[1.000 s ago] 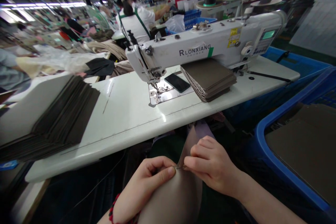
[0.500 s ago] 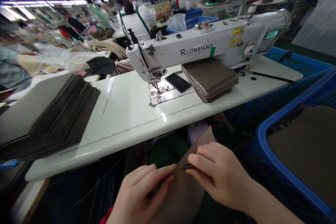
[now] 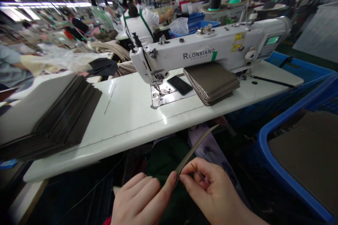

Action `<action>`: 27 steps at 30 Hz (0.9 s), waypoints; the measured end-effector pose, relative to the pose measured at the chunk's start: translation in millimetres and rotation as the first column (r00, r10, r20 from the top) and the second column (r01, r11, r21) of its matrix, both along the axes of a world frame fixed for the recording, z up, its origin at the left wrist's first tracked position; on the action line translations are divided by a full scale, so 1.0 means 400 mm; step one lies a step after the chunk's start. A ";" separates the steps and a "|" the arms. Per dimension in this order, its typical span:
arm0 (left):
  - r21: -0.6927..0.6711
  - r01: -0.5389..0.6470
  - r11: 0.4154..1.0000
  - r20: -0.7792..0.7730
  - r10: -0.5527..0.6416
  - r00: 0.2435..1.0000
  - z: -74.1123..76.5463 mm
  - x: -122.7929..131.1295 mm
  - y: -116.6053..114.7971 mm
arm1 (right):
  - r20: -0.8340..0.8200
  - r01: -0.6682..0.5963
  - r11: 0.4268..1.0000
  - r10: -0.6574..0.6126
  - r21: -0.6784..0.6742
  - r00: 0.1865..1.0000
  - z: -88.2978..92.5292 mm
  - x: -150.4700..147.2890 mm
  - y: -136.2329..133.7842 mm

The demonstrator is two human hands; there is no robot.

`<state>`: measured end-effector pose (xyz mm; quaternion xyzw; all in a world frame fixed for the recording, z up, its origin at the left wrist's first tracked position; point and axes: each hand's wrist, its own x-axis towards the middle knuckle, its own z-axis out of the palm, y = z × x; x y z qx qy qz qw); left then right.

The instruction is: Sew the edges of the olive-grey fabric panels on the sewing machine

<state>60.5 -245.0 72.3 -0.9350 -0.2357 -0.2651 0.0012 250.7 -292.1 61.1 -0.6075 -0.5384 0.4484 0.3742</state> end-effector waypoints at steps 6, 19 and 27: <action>-0.016 -0.001 1.000 0.043 0.001 0.999 -0.010 0.005 -0.003 | -0.047 0.085 0.994 -0.082 0.072 0.996 -0.030 -0.020 0.001; -0.091 -0.024 0.996 0.163 0.038 0.986 -0.036 0.011 -0.013 | 0.024 0.029 0.940 -0.039 0.339 0.999 -0.093 -0.027 -0.007; -0.057 0.014 0.998 0.213 -0.001 0.977 -0.034 0.015 -0.015 | -0.178 0.076 0.980 -0.042 0.184 0.983 -0.081 -0.021 -0.001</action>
